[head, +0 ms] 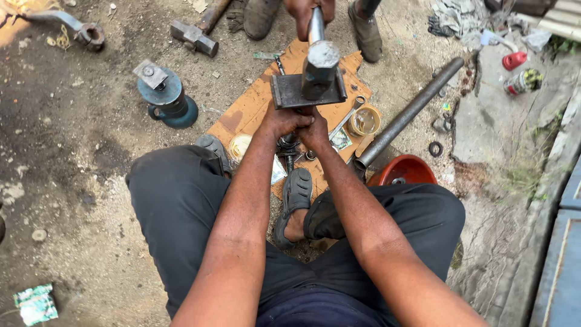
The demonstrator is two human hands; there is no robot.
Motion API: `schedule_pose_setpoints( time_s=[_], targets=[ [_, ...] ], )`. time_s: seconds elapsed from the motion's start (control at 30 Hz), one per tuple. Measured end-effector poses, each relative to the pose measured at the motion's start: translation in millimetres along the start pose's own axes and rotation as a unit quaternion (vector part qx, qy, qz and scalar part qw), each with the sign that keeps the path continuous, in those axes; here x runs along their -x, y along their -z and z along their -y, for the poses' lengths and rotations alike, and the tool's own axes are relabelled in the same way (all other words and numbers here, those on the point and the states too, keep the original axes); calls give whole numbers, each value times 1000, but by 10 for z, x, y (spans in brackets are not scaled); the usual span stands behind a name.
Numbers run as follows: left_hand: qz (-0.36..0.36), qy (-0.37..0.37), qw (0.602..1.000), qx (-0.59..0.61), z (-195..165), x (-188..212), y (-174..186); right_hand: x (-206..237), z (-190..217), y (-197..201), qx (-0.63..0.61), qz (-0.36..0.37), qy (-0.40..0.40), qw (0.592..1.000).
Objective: The person sits on the ground and cleans a metal part with a rag, then uses a hammer to tap a cylindrical component. They apply grease to a metal tube and continue assembling parts by hand.
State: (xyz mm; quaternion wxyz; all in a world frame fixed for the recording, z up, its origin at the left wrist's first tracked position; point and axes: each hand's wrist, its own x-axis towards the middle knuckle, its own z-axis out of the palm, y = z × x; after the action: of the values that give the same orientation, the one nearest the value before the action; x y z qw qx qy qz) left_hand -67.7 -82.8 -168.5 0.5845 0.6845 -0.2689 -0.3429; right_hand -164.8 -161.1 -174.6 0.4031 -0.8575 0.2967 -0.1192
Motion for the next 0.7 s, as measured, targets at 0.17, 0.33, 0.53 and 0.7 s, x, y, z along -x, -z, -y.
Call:
schedule_pose_setpoints(
  time_s=[0.17, 0.33, 0.53, 0.7],
  targets=[
    [2, -40, 999, 18, -6, 19, 18, 25, 43, -18, 8, 20, 0, 1000],
    [4, -19, 1000, -8, -41, 49, 54, 21, 56, -53, 53, 12, 25, 998],
    [4, 25, 1000, -7, -89, 80, 89, 22, -7, -66, 49, 16, 4, 999],
    [5, 67, 997, 34, -97, 77, 76, 15, -66, -71, 52, 22, -15, 998]
  ],
)
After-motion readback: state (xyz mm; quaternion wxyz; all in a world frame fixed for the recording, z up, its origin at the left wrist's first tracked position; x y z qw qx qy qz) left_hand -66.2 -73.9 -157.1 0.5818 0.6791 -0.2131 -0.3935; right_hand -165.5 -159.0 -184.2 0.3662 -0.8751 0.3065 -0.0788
